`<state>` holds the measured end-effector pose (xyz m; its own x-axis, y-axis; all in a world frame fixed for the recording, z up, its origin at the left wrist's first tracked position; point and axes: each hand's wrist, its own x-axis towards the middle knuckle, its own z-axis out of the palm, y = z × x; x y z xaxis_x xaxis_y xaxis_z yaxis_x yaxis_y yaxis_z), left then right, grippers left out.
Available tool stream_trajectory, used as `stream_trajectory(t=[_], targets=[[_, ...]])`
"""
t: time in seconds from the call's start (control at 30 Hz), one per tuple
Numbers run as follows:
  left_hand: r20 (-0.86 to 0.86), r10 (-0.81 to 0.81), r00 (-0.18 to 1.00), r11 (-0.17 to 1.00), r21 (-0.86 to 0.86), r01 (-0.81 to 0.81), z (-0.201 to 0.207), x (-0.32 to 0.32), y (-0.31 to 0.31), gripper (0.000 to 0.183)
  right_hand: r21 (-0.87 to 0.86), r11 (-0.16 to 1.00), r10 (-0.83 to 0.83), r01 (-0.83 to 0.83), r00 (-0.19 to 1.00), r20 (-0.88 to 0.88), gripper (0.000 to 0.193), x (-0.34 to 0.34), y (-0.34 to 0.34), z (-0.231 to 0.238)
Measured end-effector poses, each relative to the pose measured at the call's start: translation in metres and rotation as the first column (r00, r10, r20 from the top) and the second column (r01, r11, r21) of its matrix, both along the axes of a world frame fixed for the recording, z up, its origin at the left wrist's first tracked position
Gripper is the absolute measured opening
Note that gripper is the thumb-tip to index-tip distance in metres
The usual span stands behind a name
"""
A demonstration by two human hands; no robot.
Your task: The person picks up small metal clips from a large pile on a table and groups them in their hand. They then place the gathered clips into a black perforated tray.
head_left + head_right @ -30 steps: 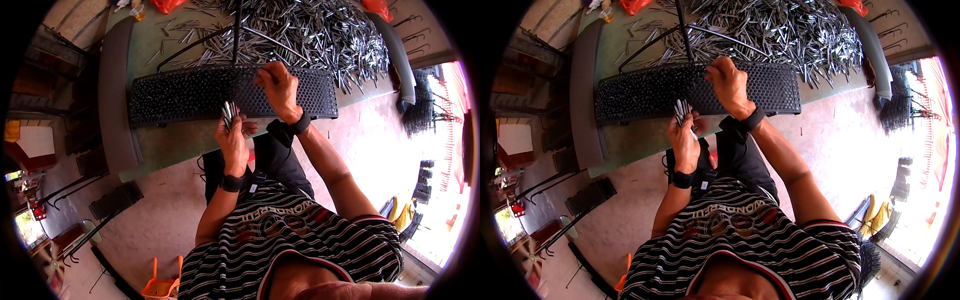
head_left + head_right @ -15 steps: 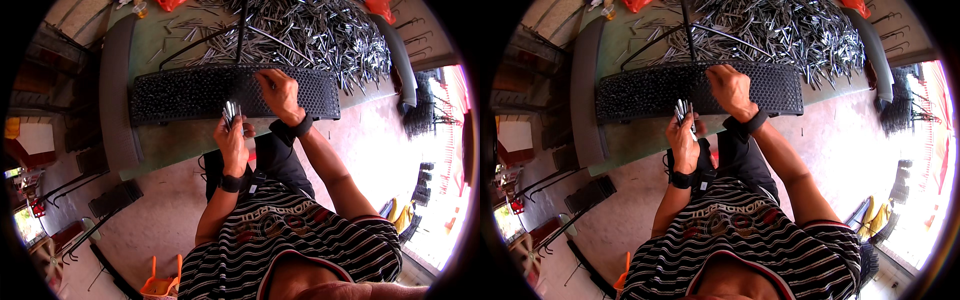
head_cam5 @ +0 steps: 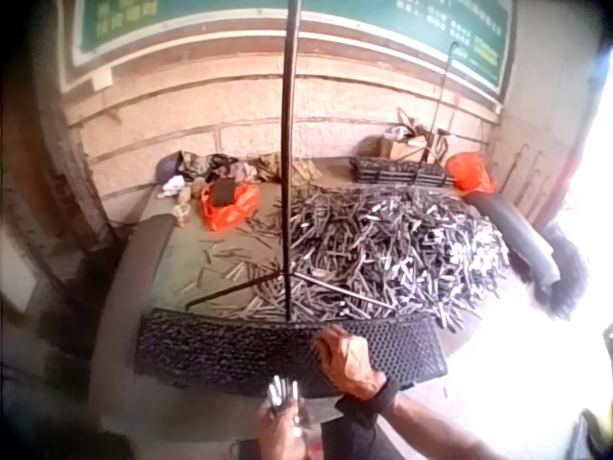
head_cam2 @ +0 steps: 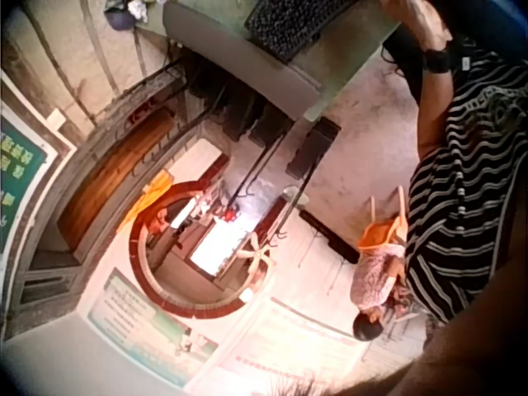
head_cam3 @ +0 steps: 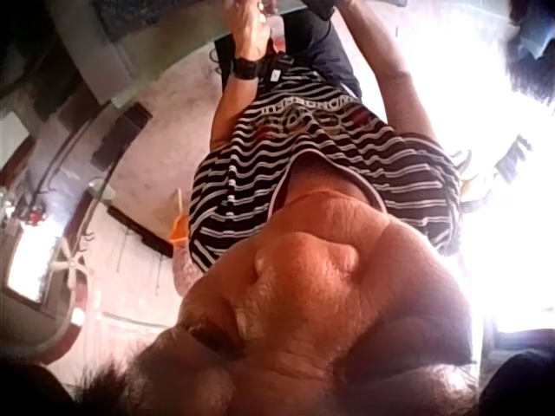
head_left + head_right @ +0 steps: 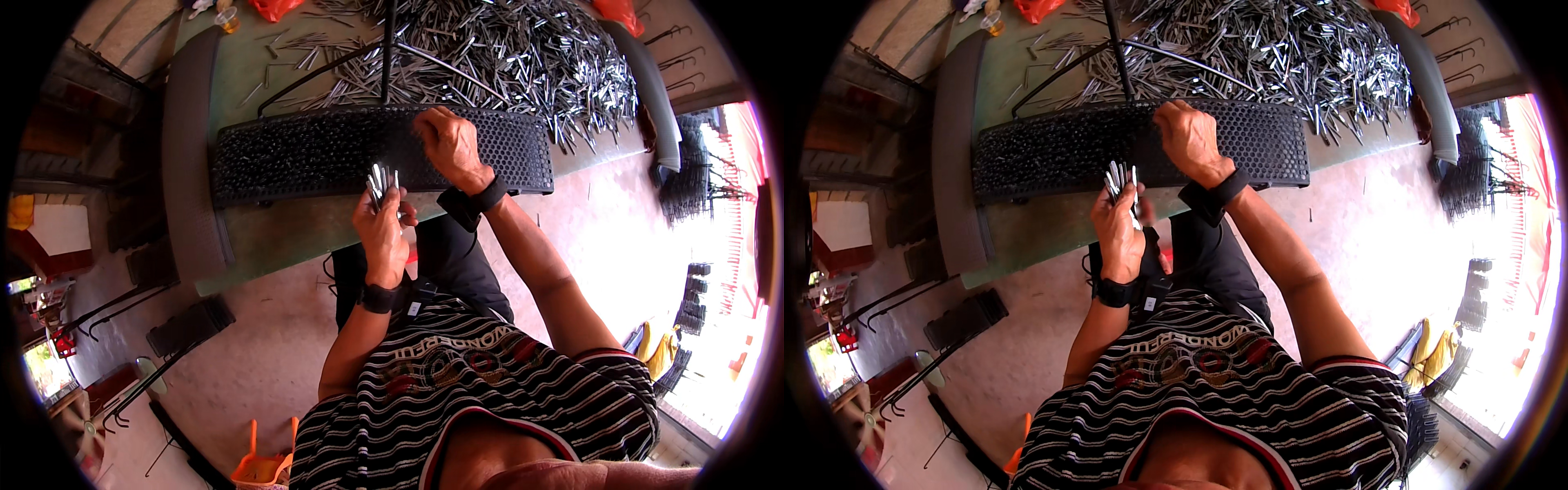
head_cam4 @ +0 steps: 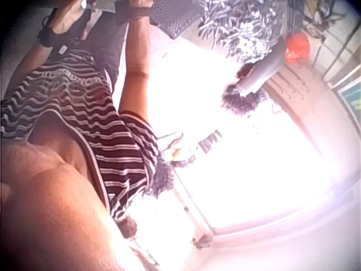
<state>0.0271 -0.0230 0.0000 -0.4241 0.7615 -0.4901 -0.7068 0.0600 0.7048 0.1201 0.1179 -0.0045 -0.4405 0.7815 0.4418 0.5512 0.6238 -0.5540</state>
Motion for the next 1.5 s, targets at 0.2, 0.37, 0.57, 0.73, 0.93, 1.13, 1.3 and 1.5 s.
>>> stream_trajectory(t=[0.2, 0.37, 0.57, 0.73, 0.93, 1.13, 1.3, 1.5], targets=[[-0.017, 0.006, 1.000, 1.000, 0.000, -0.006, -0.002, -0.004, -0.001, 0.012, 0.015, 0.996, -0.087, 0.086, 0.990, 0.111, 0.012, -0.006, -0.005, 0.014], [-0.009, 0.004, 1.000, 1.000, -0.007, -0.004, -0.003, -0.005, 0.000, 0.012, 0.060, 0.998, -0.021, 0.005, 0.961, 0.277, 0.010, 0.000, -0.007, -0.003], [0.015, 0.021, 1.000, 1.000, -0.023, -0.021, -0.005, -0.007, -0.002, 0.013, 0.158, 0.986, -0.085, 0.051, 0.973, 0.213, 0.007, -0.003, -0.010, -0.003], [0.025, 0.036, 0.999, 0.999, -0.029, -0.036, -0.005, -0.008, -0.001, 0.012, 0.140, 0.988, -0.090, 0.057, 0.968, 0.236, 0.010, -0.003, -0.007, 0.010], [0.022, 0.035, 0.999, 0.999, -0.005, -0.035, -0.005, -0.006, -0.002, 0.012, 0.098, 0.992, 0.037, -0.076, 0.934, 0.355, 0.004, -0.009, 0.006, 0.020], [0.053, 0.036, 0.998, 0.999, 0.007, -0.037, -0.005, -0.004, -0.003, 0.013, 0.072, 0.992, 0.071, -0.099, 0.944, 0.324, 0.004, -0.009, 0.020, 0.016], [0.053, 0.033, 0.998, 0.999, -0.002, -0.032, -0.006, -0.001, -0.005, 0.013, 0.121, 0.984, 0.082, -0.128, 0.943, 0.324, 0.009, -0.006, 0.016, 0.015], [0.051, 0.042, 0.998, 0.999, 0.006, -0.042, -0.011, 0.002, -0.008, 0.014, 0.041, 0.995, 0.064, -0.089, 0.910, 0.409, 0.011, 0.000, 0.008, 0.008]])
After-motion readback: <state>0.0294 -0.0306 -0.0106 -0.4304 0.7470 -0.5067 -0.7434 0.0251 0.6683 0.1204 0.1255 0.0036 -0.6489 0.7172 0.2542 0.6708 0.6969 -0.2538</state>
